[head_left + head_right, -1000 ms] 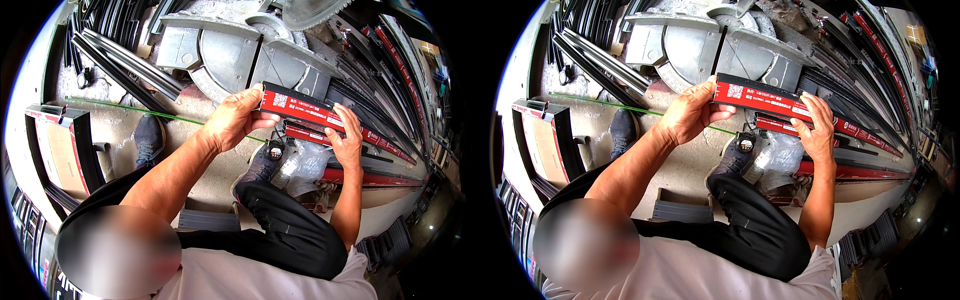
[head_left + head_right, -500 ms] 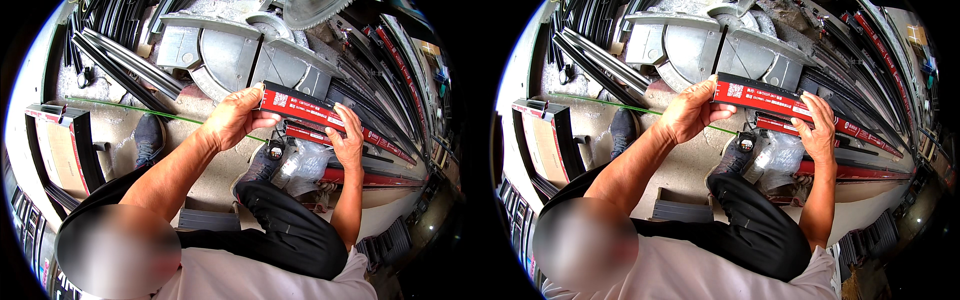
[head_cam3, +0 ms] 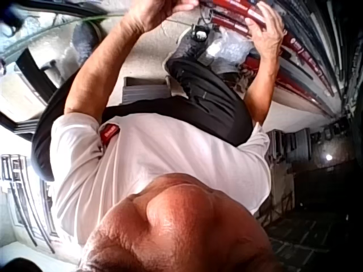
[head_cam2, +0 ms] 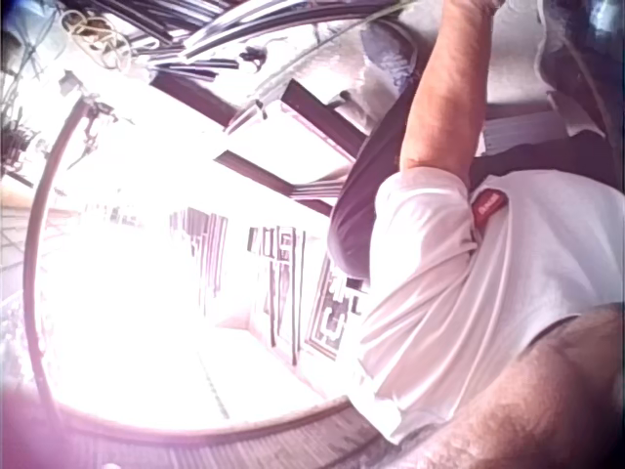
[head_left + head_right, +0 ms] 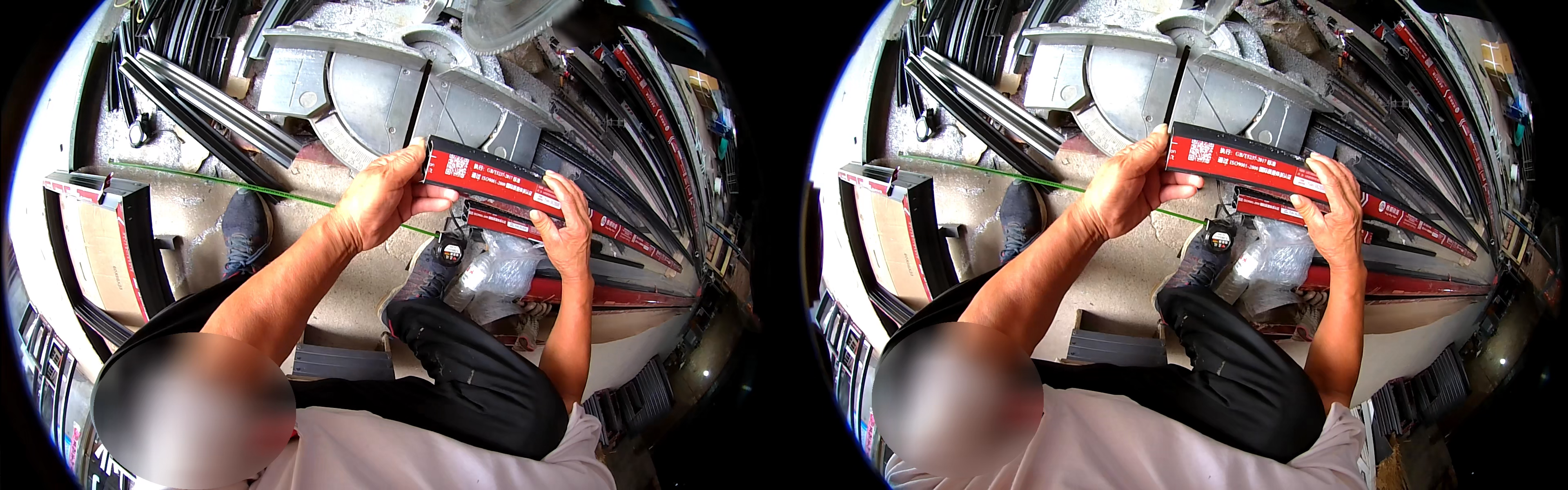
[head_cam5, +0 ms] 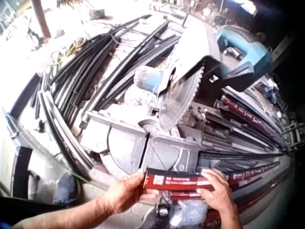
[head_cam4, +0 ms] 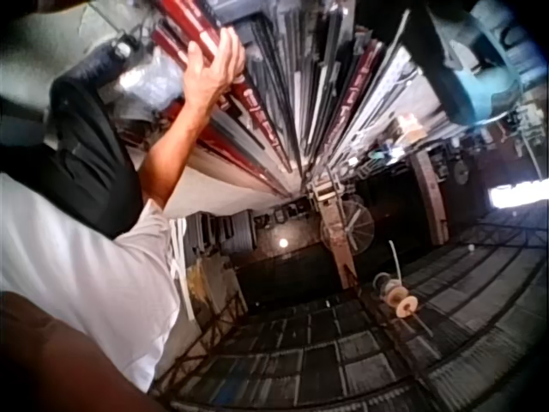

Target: The person measures a long metal profile with a tape measure and marks it with a marker. They then place the profile on a miter saw, cut it, and stack the cut pieces. The person repeats this process for several profiles.

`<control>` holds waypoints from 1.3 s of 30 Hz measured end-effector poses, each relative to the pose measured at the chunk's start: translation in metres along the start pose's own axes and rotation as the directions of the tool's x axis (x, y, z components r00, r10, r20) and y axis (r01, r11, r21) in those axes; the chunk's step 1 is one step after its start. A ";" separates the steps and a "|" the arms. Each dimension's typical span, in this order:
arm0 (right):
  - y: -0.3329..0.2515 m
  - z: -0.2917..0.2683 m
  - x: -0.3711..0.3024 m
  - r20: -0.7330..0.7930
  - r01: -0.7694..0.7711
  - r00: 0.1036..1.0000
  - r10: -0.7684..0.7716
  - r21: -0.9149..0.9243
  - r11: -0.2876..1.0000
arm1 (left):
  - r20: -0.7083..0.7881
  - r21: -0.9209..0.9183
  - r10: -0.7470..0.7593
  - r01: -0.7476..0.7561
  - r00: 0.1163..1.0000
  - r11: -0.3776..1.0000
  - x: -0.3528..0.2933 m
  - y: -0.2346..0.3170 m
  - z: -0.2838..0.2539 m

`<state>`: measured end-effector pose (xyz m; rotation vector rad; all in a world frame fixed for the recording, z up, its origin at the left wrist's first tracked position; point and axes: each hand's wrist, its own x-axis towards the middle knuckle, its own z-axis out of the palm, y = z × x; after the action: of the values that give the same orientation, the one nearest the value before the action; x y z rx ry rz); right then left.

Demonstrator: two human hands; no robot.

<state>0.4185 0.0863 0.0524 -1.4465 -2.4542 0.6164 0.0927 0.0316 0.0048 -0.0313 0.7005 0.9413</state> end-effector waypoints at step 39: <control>0.136 0.069 -0.026 0.217 0.134 0.177 0.960 0.961 -0.242 | -0.221 0.561 0.462 -0.276 0.859 0.781 -0.045 0.137 -0.145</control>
<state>0.5099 0.1050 -0.0713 -1.4476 0.1126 1.0532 -0.1051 0.0354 -0.0460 0.4448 1.3137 1.1166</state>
